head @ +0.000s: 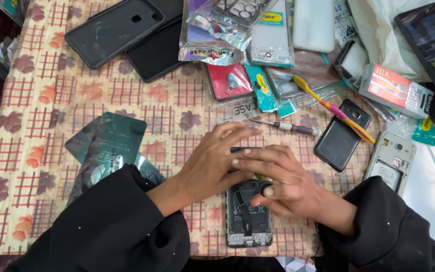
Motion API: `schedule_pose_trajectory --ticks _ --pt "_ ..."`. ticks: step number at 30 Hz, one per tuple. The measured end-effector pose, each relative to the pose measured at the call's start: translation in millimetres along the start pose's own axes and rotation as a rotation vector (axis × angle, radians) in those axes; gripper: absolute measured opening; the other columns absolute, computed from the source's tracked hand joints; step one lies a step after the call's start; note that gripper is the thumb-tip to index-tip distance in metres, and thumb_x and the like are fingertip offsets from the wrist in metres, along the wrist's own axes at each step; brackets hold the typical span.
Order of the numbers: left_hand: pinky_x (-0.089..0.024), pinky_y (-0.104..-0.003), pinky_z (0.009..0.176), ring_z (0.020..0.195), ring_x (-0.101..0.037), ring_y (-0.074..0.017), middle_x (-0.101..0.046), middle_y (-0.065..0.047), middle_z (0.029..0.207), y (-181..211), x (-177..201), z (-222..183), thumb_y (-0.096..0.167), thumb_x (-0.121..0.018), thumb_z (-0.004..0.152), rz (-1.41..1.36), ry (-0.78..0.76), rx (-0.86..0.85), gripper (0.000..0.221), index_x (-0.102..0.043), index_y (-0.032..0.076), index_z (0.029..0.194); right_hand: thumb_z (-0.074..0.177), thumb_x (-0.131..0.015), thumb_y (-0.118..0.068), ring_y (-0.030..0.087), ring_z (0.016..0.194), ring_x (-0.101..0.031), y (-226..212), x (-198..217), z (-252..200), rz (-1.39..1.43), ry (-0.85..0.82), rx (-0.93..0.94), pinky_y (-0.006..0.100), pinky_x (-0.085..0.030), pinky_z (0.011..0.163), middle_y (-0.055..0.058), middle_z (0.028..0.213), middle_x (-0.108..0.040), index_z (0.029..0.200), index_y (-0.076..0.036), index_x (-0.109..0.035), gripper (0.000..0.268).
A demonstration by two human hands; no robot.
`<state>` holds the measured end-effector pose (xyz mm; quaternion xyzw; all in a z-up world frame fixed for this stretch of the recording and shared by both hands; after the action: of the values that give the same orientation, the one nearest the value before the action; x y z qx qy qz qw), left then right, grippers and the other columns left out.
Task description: The person disassembles a smartphone by removing screws and detaching internal components. They use a screwdriver to remove screws, a brush to clean the interior, and tweezers to handle small parts. The person repeatedly removes and reattaches the motherboard and other components.
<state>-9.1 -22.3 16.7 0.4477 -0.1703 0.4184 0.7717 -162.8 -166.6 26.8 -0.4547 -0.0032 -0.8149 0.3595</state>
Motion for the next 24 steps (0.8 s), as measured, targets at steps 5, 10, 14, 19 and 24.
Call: schedule_pose_trajectory --ticks 5,10,14,19,24 --pt "-0.044 -0.047 0.106 0.135 -0.050 -0.0306 -0.061 -0.002 0.140 2 -4 -1 0.028 -0.076 0.088 -0.002 -0.035 0.076 0.023 -0.078 0.016 0.107 0.085 -0.072 -0.038 0.043 0.131 -0.053 22 40 5 -0.245 0.022 -0.104 0.057 -0.040 0.106 0.022 0.135 -0.059 0.127 -0.016 -0.043 0.055" --pt "-0.044 -0.046 0.107 0.133 -0.050 -0.0310 -0.061 -0.004 0.135 1 -7 -4 0.029 -0.076 0.089 0.004 -0.033 0.056 0.022 -0.077 0.016 0.106 0.097 -0.069 0.003 0.036 0.134 -0.058 109 175 -81 -0.826 0.236 -0.608 0.044 -0.045 0.114 0.014 0.143 -0.061 0.134 -0.007 -0.063 0.038" --pt "-0.045 -0.044 0.108 0.132 -0.052 -0.0301 -0.061 -0.004 0.136 2 -6 -4 0.028 -0.075 0.090 -0.036 -0.051 0.052 0.024 -0.075 0.015 0.110 0.120 -0.043 -0.029 0.028 0.116 -0.059 165 231 -168 -0.672 0.513 -0.862 0.038 -0.050 0.105 0.016 0.126 -0.059 0.135 -0.006 -0.064 0.035" --pt "-0.045 -0.045 0.107 0.130 -0.052 -0.0311 -0.061 -0.004 0.135 3 -3 -4 0.025 -0.076 0.088 -0.038 -0.067 0.055 0.024 -0.076 0.015 0.109 0.124 -0.030 -0.046 0.032 0.100 -0.058 185 236 -190 -0.651 0.414 -0.980 0.042 -0.051 0.090 0.022 0.108 -0.063 0.148 0.002 -0.055 0.059" --pt "-0.046 -0.045 0.106 0.130 -0.053 -0.0308 -0.061 -0.005 0.134 2 -3 -4 0.023 -0.077 0.087 -0.050 -0.081 0.049 0.025 -0.075 0.015 0.110 0.122 -0.029 -0.038 0.027 0.098 -0.065 179 235 -196 -0.907 0.259 -0.854 0.040 -0.052 0.091 0.014 0.115 -0.073 0.154 0.003 -0.034 0.053"
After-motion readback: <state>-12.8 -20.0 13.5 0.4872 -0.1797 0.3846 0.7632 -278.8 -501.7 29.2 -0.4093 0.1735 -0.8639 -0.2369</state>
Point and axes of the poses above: each hand's wrist, its own z-axis towards the middle knuckle, its own x-axis out of the back of the hand, y = z × x, the point moved 2 cm from there along z, towards the middle knuckle
